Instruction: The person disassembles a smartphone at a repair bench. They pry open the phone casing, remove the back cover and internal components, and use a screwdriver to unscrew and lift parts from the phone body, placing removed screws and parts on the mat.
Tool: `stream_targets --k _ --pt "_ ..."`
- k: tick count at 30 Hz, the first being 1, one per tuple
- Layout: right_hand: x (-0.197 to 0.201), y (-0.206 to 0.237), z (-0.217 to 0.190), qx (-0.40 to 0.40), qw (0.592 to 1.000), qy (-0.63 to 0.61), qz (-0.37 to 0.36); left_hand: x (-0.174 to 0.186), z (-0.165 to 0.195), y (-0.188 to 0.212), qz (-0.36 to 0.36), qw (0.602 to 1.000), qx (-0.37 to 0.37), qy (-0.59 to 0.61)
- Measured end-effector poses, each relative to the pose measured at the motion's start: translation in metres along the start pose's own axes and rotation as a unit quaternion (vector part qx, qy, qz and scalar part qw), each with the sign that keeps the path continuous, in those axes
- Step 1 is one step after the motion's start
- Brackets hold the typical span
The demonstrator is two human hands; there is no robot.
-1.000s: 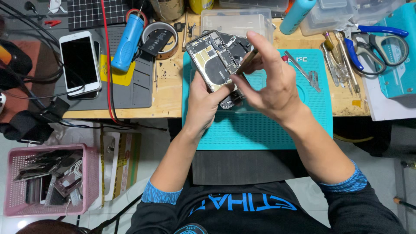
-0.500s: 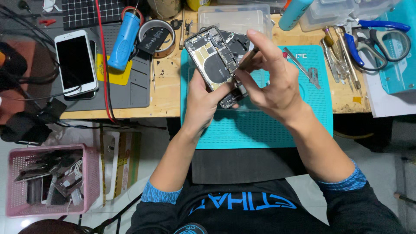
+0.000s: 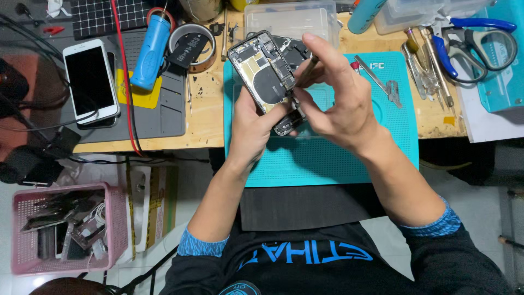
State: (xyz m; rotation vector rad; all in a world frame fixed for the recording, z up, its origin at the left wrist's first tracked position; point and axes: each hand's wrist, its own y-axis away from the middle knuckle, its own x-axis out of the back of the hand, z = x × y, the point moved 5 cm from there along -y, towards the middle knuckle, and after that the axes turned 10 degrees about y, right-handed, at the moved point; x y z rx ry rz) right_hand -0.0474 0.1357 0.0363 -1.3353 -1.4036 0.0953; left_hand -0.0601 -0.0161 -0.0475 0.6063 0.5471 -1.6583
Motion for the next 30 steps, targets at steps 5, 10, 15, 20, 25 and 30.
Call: stream_targets --k 5,10,15,20,25,30 --pt "0.0005 -0.0027 0.001 -0.005 1.0 0.023 -0.004 0.0005 -0.0009 -0.0006 -0.003 1.0 -0.003 -0.004" --pt "0.0012 -0.0038 -0.0007 0.007 0.998 0.064 0.0 0.0015 0.0015 -0.0011 -0.01 0.997 -0.045 -0.055" --pt "-0.0019 -0.0025 0.0021 -0.018 1.0 -0.006 -0.011 -0.0019 0.0064 -0.0007 -0.026 0.992 -0.087 -0.082" --pt "-0.0024 -0.0007 0.0042 -0.025 0.999 0.015 -0.014 0.0018 -0.0025 -0.0001 0.012 1.0 0.016 -0.011" --pt "-0.0031 -0.0004 0.0043 -0.015 0.998 0.052 -0.011 0.0027 -0.0001 -0.0008 -0.004 0.998 -0.038 -0.045" --pt "-0.0047 0.0 0.0051 -0.011 1.0 0.019 -0.015 0.0042 -0.0001 -0.0019 -0.008 0.997 -0.054 -0.049"
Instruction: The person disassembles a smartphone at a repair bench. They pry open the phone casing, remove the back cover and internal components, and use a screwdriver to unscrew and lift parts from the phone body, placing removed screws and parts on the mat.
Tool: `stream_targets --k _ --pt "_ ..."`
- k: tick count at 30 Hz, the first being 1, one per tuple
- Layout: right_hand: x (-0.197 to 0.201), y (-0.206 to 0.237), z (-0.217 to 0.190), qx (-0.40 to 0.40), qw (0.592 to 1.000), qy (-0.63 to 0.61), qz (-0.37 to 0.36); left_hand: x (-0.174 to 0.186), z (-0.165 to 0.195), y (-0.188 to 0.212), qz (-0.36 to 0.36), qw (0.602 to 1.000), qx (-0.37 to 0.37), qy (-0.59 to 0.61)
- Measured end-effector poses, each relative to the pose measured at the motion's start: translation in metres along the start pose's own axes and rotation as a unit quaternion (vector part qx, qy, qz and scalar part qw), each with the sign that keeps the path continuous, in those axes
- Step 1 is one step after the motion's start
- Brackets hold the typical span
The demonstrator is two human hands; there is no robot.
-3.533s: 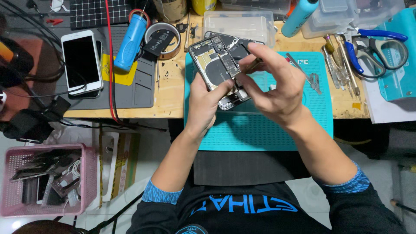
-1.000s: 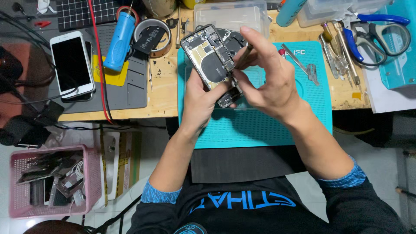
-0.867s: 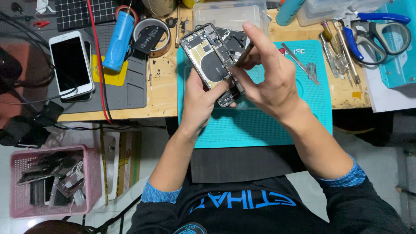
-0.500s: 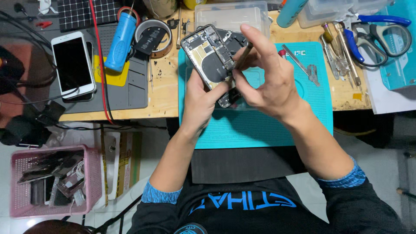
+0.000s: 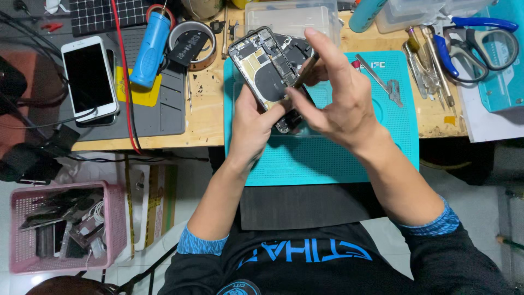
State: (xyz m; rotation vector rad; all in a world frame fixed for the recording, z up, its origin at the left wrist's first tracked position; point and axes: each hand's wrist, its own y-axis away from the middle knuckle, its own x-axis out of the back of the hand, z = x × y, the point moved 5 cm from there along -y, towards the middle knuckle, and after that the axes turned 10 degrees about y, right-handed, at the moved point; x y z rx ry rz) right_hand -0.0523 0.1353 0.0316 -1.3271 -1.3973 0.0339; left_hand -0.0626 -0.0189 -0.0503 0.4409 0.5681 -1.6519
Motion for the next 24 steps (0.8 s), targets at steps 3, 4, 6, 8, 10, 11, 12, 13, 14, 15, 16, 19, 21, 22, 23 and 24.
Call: stream_targets --k 3,4,6,8,10,11,12,13,14,15,16,19,21,22,23,24 --pt "0.001 0.001 0.001 0.014 1.0 -0.027 -0.001 0.002 -0.006 0.002 0.019 0.996 0.07 0.05" --pt "0.0 0.001 0.001 0.014 0.999 -0.031 -0.001 0.001 -0.003 0.001 0.01 0.998 0.044 0.033" --pt "0.0 0.002 0.003 0.006 1.0 -0.016 0.004 -0.002 0.001 -0.001 -0.007 1.0 -0.008 0.0" --pt "-0.001 0.004 0.005 -0.005 1.0 -0.028 0.003 0.0 -0.003 0.001 0.005 0.999 0.036 0.019" --pt "-0.002 0.005 0.004 -0.01 0.997 -0.075 -0.002 0.0 -0.003 0.001 0.005 0.999 0.038 0.021" --pt "-0.002 0.005 0.005 -0.016 0.996 -0.09 -0.001 -0.001 -0.001 0.0 0.001 1.0 0.021 0.013" --pt "-0.003 0.005 0.005 -0.028 0.996 -0.088 0.002 -0.001 0.0 0.001 -0.004 1.0 0.005 0.005" --pt "-0.003 0.005 0.006 -0.043 0.993 -0.108 0.002 -0.001 -0.002 0.001 0.004 1.0 0.021 0.003" --pt "-0.003 0.005 0.006 -0.058 0.99 -0.128 0.002 0.0 -0.003 0.001 0.01 0.999 0.037 0.0" --pt "-0.002 0.006 0.007 -0.074 0.982 -0.172 -0.001 0.001 -0.005 0.002 0.017 0.998 0.053 -0.002" --pt "-0.001 0.007 0.007 -0.09 0.972 -0.217 -0.004 0.001 -0.005 0.002 0.021 0.999 0.032 -0.002" --pt "0.01 0.014 0.01 -0.148 0.944 -0.293 0.037 0.002 -0.006 0.006 0.04 0.999 -0.024 0.011" --pt "0.017 0.015 0.015 -0.165 0.955 -0.245 0.031 0.007 -0.008 0.01 0.056 0.996 -0.056 0.033" --pt "0.019 0.015 0.018 -0.176 0.957 -0.229 0.024 0.01 -0.007 0.012 0.065 0.994 -0.081 0.018" --pt "0.021 0.015 0.021 -0.186 0.959 -0.214 0.016 0.014 -0.007 0.014 0.076 0.992 -0.105 0.003" --pt "0.022 0.014 0.024 -0.198 0.959 -0.204 0.005 0.019 -0.006 0.015 0.086 0.988 -0.13 -0.013"
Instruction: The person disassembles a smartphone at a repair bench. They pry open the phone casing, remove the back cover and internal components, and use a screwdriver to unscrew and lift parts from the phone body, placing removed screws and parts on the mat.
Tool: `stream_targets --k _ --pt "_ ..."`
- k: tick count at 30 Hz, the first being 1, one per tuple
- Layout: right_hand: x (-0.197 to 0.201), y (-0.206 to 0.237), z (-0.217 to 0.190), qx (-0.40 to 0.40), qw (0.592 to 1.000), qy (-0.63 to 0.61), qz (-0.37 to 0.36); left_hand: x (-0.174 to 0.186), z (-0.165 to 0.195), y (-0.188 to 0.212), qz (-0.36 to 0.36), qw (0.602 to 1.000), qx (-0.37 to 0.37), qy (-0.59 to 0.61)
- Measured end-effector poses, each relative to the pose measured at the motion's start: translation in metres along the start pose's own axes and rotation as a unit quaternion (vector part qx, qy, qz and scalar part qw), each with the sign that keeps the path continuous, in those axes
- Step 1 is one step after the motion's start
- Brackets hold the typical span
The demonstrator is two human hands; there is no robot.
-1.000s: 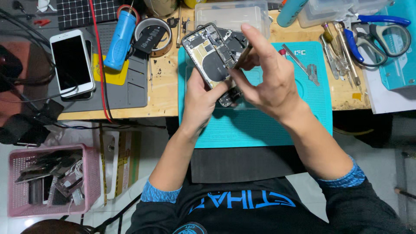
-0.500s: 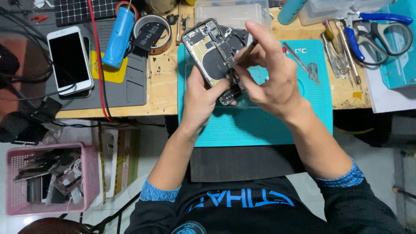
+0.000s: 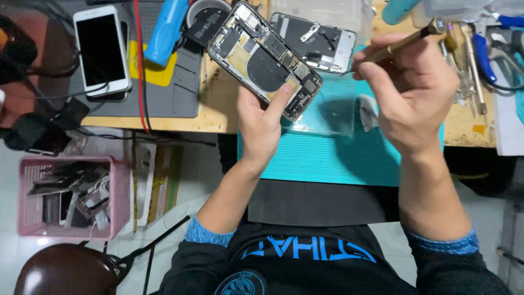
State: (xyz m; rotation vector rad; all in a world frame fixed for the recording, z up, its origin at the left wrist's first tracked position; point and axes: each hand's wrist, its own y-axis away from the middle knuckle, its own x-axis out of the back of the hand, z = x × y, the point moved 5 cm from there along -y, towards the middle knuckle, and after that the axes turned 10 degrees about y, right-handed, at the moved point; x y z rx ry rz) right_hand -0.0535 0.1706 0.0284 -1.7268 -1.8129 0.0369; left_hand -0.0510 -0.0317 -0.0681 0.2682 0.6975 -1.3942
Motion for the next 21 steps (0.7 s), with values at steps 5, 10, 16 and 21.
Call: stream_targets --k 5,10,16,21 --pt "-0.013 -0.006 0.007 -0.058 0.997 0.008 -0.058 0.019 -0.012 -0.009 0.052 0.982 0.029 0.181" --pt "-0.033 -0.004 0.01 -0.044 0.99 0.066 -0.112 0.018 -0.008 -0.008 0.038 0.977 0.044 0.207" --pt "-0.022 0.004 0.023 -0.062 0.997 0.017 -0.053 0.003 0.006 -0.009 -0.007 0.978 0.076 0.195" --pt "-0.006 0.014 0.018 0.003 0.999 -0.046 0.011 -0.004 0.009 -0.008 -0.031 0.984 0.083 0.158"
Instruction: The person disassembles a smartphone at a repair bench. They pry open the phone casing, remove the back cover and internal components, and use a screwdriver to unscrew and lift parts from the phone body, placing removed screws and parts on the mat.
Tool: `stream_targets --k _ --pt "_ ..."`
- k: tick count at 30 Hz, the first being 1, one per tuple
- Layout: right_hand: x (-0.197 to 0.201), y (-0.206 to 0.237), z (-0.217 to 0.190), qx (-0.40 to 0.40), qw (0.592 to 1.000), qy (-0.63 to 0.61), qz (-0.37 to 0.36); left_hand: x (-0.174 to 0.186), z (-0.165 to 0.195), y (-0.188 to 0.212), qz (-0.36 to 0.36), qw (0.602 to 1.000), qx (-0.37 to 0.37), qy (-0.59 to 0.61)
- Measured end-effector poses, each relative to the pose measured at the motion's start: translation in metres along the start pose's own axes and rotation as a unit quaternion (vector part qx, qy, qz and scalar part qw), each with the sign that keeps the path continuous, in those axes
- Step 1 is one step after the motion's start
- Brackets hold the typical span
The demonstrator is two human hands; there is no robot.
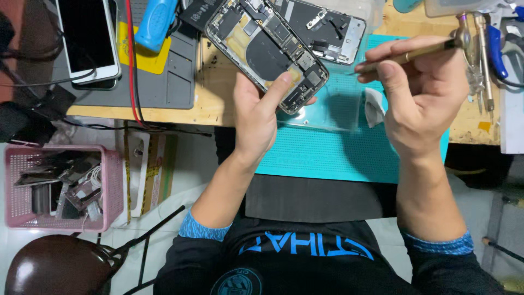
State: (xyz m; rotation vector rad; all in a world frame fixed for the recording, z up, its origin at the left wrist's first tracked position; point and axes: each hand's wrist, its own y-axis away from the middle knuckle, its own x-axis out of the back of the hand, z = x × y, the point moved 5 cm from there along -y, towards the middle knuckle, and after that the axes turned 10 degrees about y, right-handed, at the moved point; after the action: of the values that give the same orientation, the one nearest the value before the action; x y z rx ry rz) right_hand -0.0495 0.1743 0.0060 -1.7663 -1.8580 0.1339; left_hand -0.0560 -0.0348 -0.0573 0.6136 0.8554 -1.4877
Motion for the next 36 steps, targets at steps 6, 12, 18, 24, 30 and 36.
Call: stream_targets --k 6,12,18,24,30,36 --pt "-0.009 0.008 -0.017 0.078 0.996 0.031 -0.012 0.004 -0.006 0.002 0.005 0.999 0.001 -0.04" --pt "-0.009 0.008 -0.014 0.081 0.992 0.097 -0.001 0.013 -0.01 0.003 0.002 0.994 -0.038 -0.107" --pt "-0.001 -0.001 -0.002 -0.031 0.998 -0.04 0.045 0.007 -0.006 0.004 -0.046 0.997 -0.016 -0.068" --pt "0.007 -0.02 -0.012 -0.056 0.996 0.0 0.068 0.002 -0.004 -0.001 0.003 1.0 0.014 0.006" --pt "-0.01 -0.019 0.008 -0.147 0.976 0.148 -0.063 0.013 0.0 -0.005 0.046 0.993 0.004 0.105" --pt "-0.024 -0.011 0.021 -0.198 0.974 0.061 -0.095 0.011 -0.005 -0.006 0.022 0.987 0.036 0.157"
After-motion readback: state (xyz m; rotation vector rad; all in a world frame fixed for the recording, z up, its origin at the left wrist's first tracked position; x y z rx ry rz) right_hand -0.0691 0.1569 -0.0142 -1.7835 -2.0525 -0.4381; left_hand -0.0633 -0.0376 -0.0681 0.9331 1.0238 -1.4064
